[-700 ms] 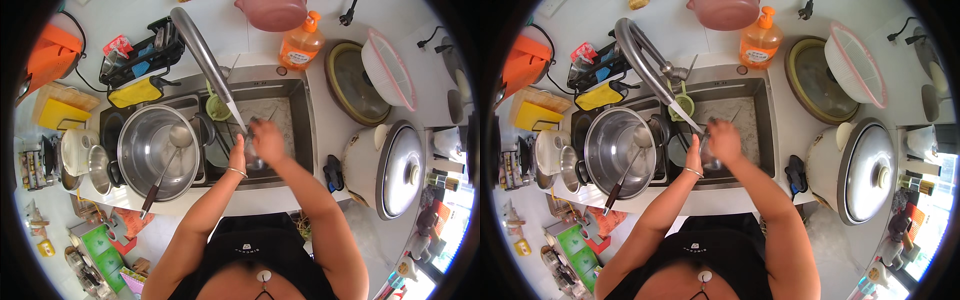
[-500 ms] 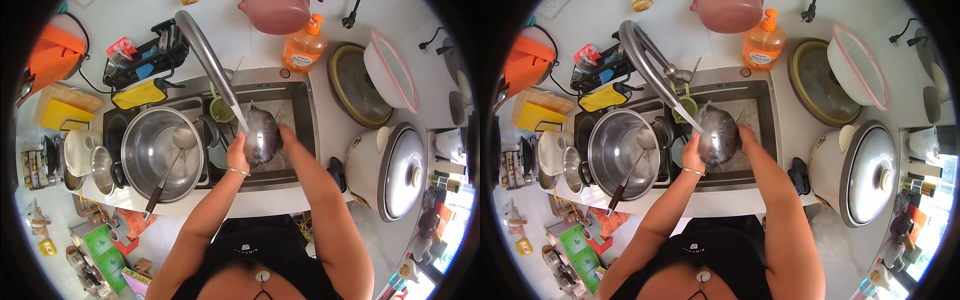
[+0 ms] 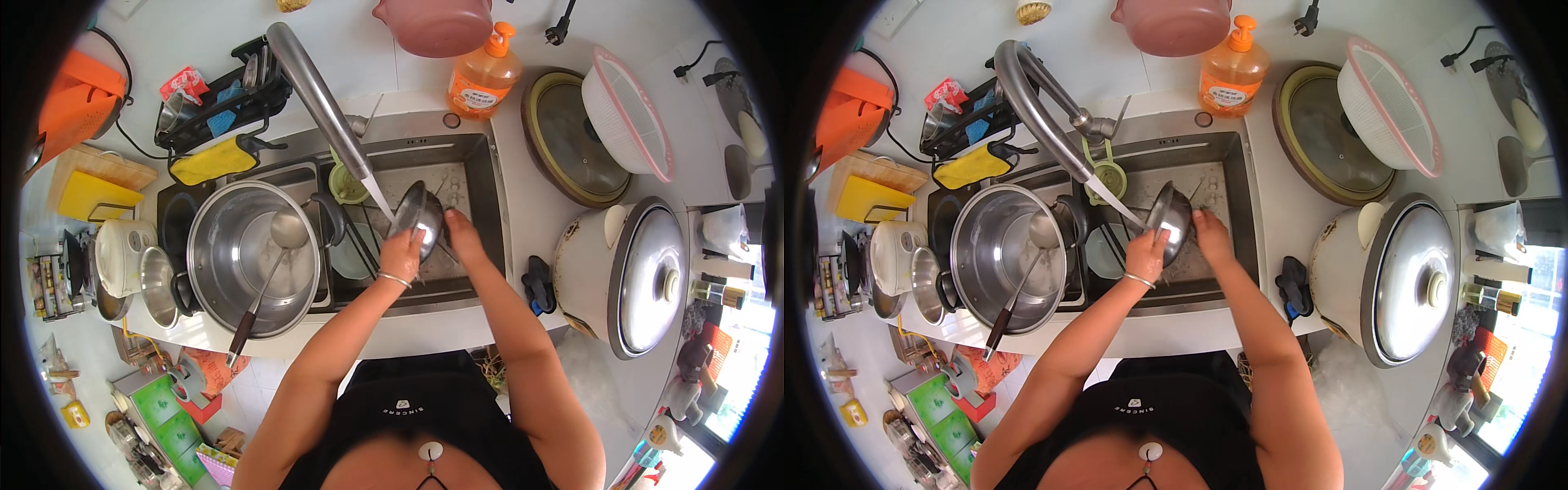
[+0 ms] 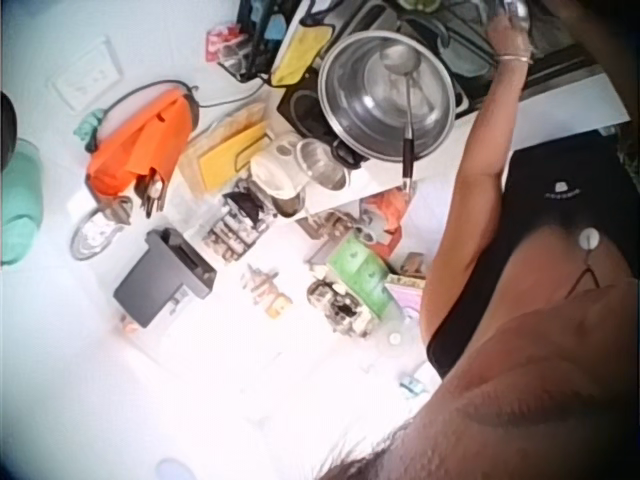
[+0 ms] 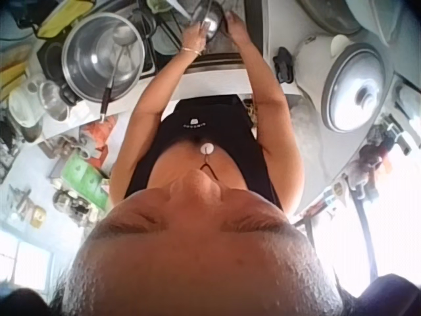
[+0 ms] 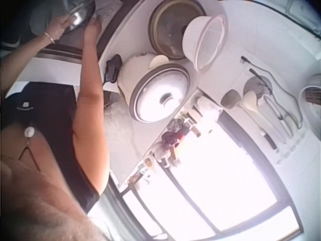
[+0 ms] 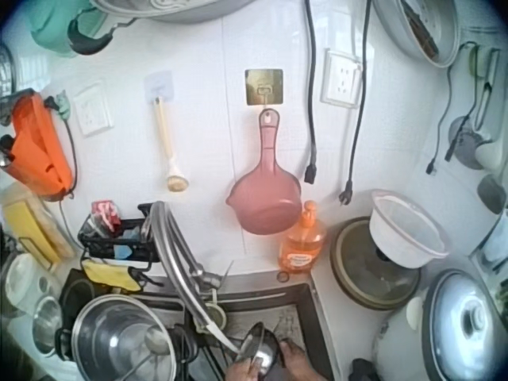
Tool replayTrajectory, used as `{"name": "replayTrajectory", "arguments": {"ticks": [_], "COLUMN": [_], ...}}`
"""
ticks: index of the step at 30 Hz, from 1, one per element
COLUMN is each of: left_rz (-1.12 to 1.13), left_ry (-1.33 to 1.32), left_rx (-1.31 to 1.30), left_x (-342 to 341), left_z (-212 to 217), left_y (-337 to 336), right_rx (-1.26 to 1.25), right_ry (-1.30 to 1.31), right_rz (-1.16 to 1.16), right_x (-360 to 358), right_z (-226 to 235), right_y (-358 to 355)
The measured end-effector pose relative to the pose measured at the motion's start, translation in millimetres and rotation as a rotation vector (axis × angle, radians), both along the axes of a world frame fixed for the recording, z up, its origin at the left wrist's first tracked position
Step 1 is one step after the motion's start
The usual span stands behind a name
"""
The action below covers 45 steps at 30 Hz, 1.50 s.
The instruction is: The person washes chopsticks, a bowl, a ladle, and a large pot in a sink using a scouring pad under running water.
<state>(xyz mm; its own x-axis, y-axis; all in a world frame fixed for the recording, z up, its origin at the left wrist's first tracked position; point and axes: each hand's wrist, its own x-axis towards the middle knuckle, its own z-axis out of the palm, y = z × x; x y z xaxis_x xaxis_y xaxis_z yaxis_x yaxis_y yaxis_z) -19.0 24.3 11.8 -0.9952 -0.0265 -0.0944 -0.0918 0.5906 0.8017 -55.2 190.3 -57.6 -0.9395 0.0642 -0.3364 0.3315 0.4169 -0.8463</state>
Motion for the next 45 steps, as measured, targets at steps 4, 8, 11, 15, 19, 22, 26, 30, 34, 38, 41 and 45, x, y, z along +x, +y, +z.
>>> {"name": "replayTrajectory", "arguments": {"ticks": [4, 8, 11, 15, 19, 22, 26, 30, 34, 38, 41, 45], "left_rz": [-0.380, -0.640, -0.569, -0.089, 0.264, 0.289, 0.244, 0.201, 0.122, -0.034, 0.013, 0.002], "left_ry": [0.308, 0.349, 0.418, 0.317, -0.131, -0.241, 0.057, 0.132, 0.265, 0.331, 0.253, 0.030], "left_rx": [-0.264, -0.295, -0.178, -0.045, 0.481, 0.903, 0.838, 0.442, 0.113, 0.151, 0.563, 0.751], "left_x": [21.4, 38.1, 39.5, 54.3, 46.2, 22.1, 30.5, 49.4, 59.8, 57.1, 53.1, 53.3], "left_z": [5.6, 7.2, 17.3, -3.6, -34.0, -11.8, 16.6, 25.5, 50.9, 84.4, 92.5, 75.0], "left_y": [-0.3, -8.4, -21.2, -36.9, -39.3, -43.8, -48.4, -53.2, -45.8, -41.6, -27.3, -20.5], "right_rx": [-0.767, -0.794, -0.769, -0.934, -1.225, -1.352, -1.120, -1.070, -1.230, -1.651, -1.631, -0.960], "right_ry": [-0.553, -0.516, -0.348, -0.081, -0.204, -0.442, -0.730, -0.927, -1.305, -1.230, -1.094, -0.529], "right_rz": [-0.260, -0.131, -0.339, -0.485, -0.622, -0.678, -0.497, -0.338, -0.388, -0.135, -0.184, -0.744], "right_x": [8.8, 25.3, 28.8, 25.7, 11.9, 4.0, 12.8, 33.1, 61.3, 96.1, 95.5, 91.9], "right_z": [40.5, 60.0, 71.8, 65.3, 19.8, -18.2, -9.9, 8.1, 21.2, 35.8, 72.9, 99.9], "right_y": [26.9, 29.7, 24.7, 26.8, 21.1, 2.5, -27.4, -23.0, -4.4, 15.1, 25.5, 40.2]}}
